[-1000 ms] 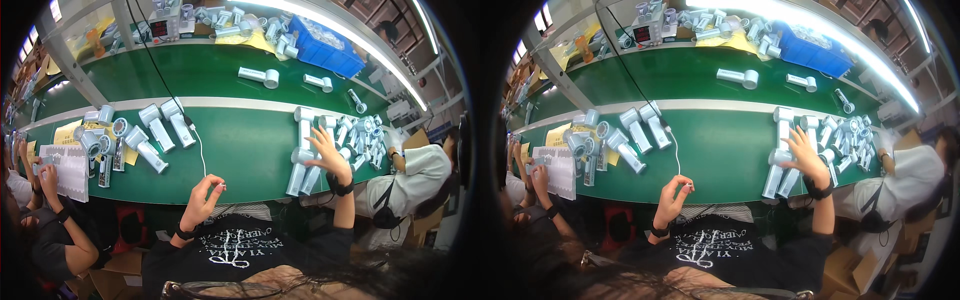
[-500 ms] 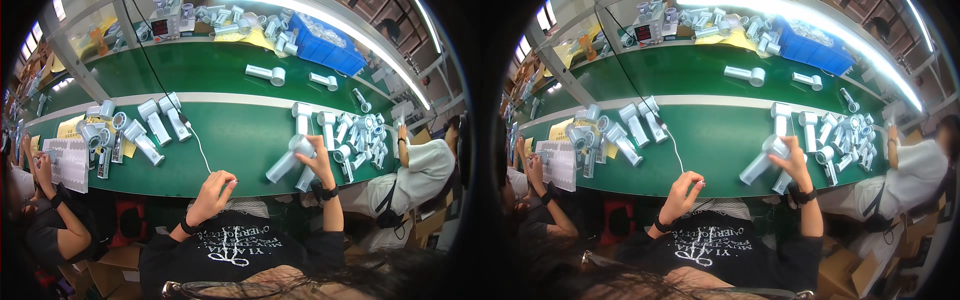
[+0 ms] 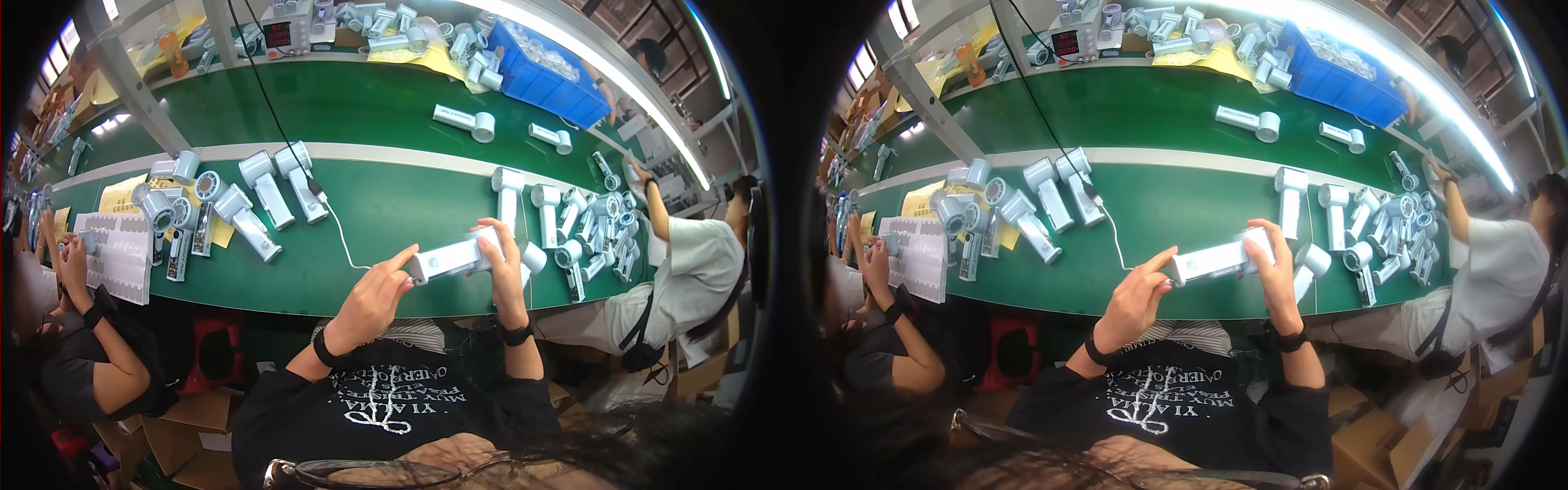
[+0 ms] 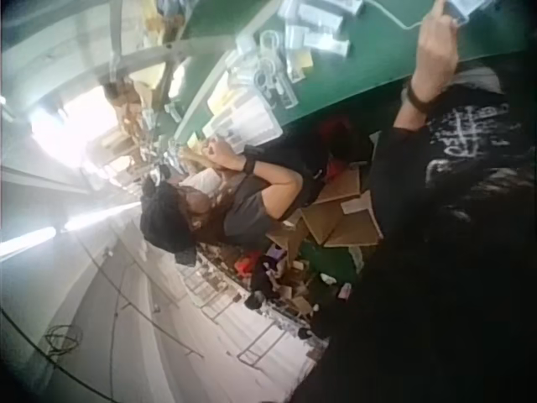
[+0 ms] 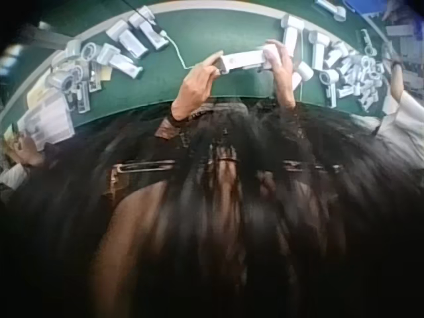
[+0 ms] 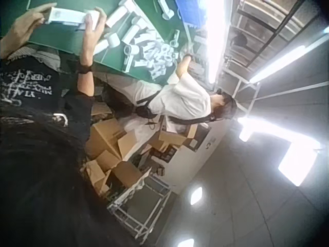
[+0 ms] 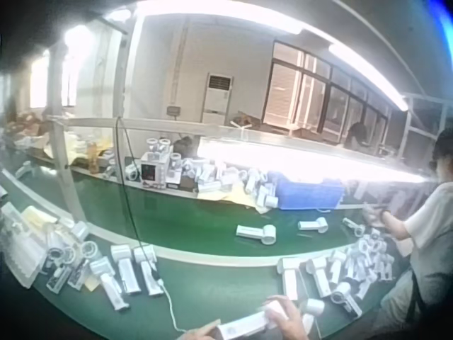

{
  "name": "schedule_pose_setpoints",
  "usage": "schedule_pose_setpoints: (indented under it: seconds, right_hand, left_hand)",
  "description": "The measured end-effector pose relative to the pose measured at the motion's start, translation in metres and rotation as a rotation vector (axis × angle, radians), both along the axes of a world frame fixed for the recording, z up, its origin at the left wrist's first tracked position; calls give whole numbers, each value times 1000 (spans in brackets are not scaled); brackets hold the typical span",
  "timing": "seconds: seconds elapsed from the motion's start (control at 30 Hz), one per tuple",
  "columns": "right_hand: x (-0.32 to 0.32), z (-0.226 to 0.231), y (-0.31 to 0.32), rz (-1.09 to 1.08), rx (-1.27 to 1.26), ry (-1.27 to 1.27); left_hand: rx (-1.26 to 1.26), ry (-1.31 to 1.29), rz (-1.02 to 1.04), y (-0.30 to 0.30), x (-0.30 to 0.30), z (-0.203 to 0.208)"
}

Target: Assembling handheld electronic devices by fitting plastic housings and internal components together on an industrial production line.

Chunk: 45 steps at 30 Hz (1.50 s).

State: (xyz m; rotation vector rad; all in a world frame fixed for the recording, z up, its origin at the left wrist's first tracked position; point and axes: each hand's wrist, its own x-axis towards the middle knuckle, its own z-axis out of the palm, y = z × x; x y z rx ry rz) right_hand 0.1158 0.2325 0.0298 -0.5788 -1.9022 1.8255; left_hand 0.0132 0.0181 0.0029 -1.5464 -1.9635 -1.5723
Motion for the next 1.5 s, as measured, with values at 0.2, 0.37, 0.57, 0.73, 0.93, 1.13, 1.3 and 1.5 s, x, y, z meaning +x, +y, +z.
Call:
schedule_pose_setpoints:
  seconds: [0.2,0.37,0.57,0.73,0.93,1.13,1.3,1.5]
  right_hand:
    - [1,-11,-1,-13,-57,-47]
    - [1,-14,-5,-64,40,-46]
    - [2,-3,-13,-123,188,-99]
    - [-1,-11,-13,-164,486,-125]
    - [-1,-9,-21,-66,226,-165]
    - [17,23,-12,276,231,-46]
    - [19,30,-13,309,492,-126]
    - [11,23,-11,238,1004,55]
  left_hand:
    - [-133,126,22,-6,-3,10]
    - [-298,186,32,-11,-5,2]
    - [-355,211,10,-10,-11,-4]
    - [-367,91,12,-11,-12,-7]
    - [-322,9,4,-19,-20,-6]
    - [-280,-339,-156,-32,-36,-8]
    - [-254,-474,-205,-39,-32,-10]
    - [-204,-561,-245,-44,-32,-12]
